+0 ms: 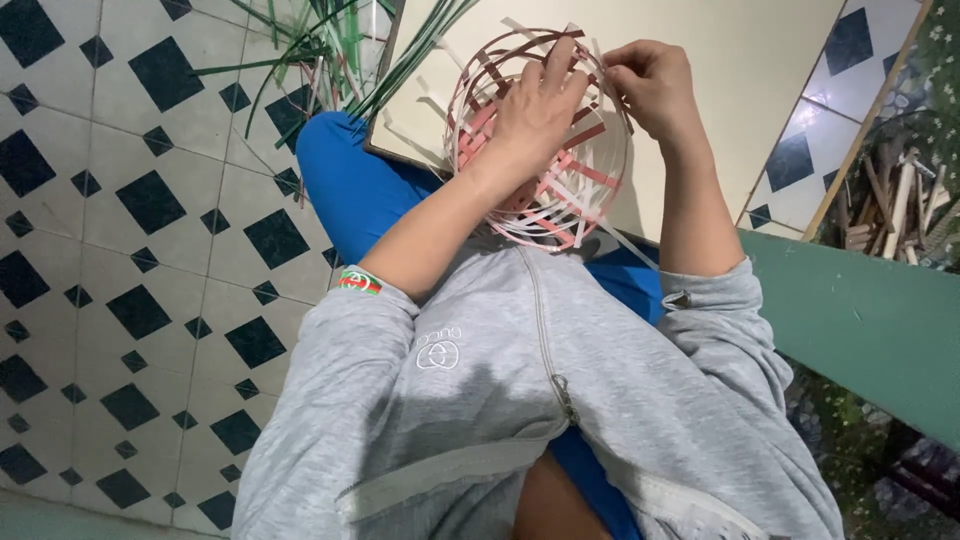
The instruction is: The person sits cross-legged on a tiled floor and weaves a basket using pink and white plastic strips. They interlace the strips by hand, rotating the basket to continue the pattern.
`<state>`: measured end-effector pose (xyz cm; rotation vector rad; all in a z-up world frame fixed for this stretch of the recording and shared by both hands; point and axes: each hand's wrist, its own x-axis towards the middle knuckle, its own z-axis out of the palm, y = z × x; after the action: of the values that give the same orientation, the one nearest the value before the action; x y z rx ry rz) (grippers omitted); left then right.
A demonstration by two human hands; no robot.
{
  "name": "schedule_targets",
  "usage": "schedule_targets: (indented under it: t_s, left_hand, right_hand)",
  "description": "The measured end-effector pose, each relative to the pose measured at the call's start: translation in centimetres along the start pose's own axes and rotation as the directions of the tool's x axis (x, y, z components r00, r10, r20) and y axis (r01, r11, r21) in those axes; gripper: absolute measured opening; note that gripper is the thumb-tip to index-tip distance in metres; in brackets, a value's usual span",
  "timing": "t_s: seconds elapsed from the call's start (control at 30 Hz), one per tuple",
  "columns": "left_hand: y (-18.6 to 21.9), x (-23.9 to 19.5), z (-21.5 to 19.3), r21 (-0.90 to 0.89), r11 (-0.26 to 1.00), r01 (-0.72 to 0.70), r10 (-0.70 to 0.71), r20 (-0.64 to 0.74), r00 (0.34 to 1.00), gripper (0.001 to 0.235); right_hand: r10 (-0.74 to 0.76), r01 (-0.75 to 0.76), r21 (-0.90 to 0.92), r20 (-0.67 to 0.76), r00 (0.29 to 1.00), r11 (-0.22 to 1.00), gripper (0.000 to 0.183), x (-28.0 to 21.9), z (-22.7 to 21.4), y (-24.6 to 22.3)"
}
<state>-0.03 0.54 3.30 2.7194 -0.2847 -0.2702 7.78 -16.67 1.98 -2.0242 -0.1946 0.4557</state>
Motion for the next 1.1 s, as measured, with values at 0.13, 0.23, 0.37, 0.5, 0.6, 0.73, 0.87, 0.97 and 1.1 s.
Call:
schedule_targets:
  t_s: [0.13, 0.23, 0.37, 0.5, 0.6, 0.73, 0.87, 0.97, 1.1]
  left_hand:
    - [-0.9, 0.2, 1.6, -0.051, 0.998, -0.036, 0.026, -0.175, 0.984, 0.044]
    - [-1.2, 0.4, 2.0, -0.118, 0.992, -0.05, 0.02, -0.245, 0.969, 0.056]
    - [-1.9, 0.7, 2.6, -0.13, 0.991, -0.014, -0.012, -0.197, 0.98, 0.058]
    - [-2.5, 1.1, 3.8, -0.214, 0.977, -0.001, -0.051, -0.236, 0.971, 0.06]
    - [-2.2, 1.0, 3.0, -0.133, 0.99, -0.033, -0.006, -0.286, 0.958, 0.064]
    - [-2.4, 1.3, 2.7, -0.206, 0.977, -0.045, -0.009, -0.255, 0.967, 0.062]
    - [-2.4, 1.4, 1.8, -0.362, 0.931, -0.039, -0.071, -0.288, 0.955, 0.034]
    - [-2.7, 0.9, 1.3, -0.419, 0.904, -0.084, -0.05, -0.298, 0.953, 0.038]
    - [-2.1, 0.3, -0.2, -0.425, 0.905, -0.023, -0.077, -0.217, 0.973, 0.037]
  right_hand:
    - [0.014, 0.005, -0.177, 0.104, 0.994, 0.984, 0.022, -0.9, -0.5, -2.9]
    - [-0.036, 0.09, -0.345, 0.159, 0.987, 0.934, 0.015, -0.9, -0.9, -2.7]
    - [-0.013, 0.071, -0.367, 0.158, 0.987, 0.927, 0.018, -0.8, -0.8, -2.3]
    - [0.041, 0.032, -0.389, 0.178, 0.983, 0.921, 0.016, -1.0, -0.9, -2.3]
    - [0.052, 0.028, -0.406, 0.184, 0.982, 0.913, 0.017, -0.9, -1.0, -2.2]
    - [0.042, 0.018, -0.343, 0.166, 0.985, 0.939, 0.02, -0.2, -0.5, -1.2]
    - [0.035, -0.022, -0.242, 0.049, 0.998, 0.97, 0.021, -0.7, 0.6, -2.0]
    - [-0.023, 0.011, -0.195, -0.063, 0.998, 0.981, 0.017, -1.0, 1.0, -1.4]
    - [-0.057, 0.044, -0.069, -0.189, 0.98, 0.997, 0.013, -2.4, 0.5, -0.3]
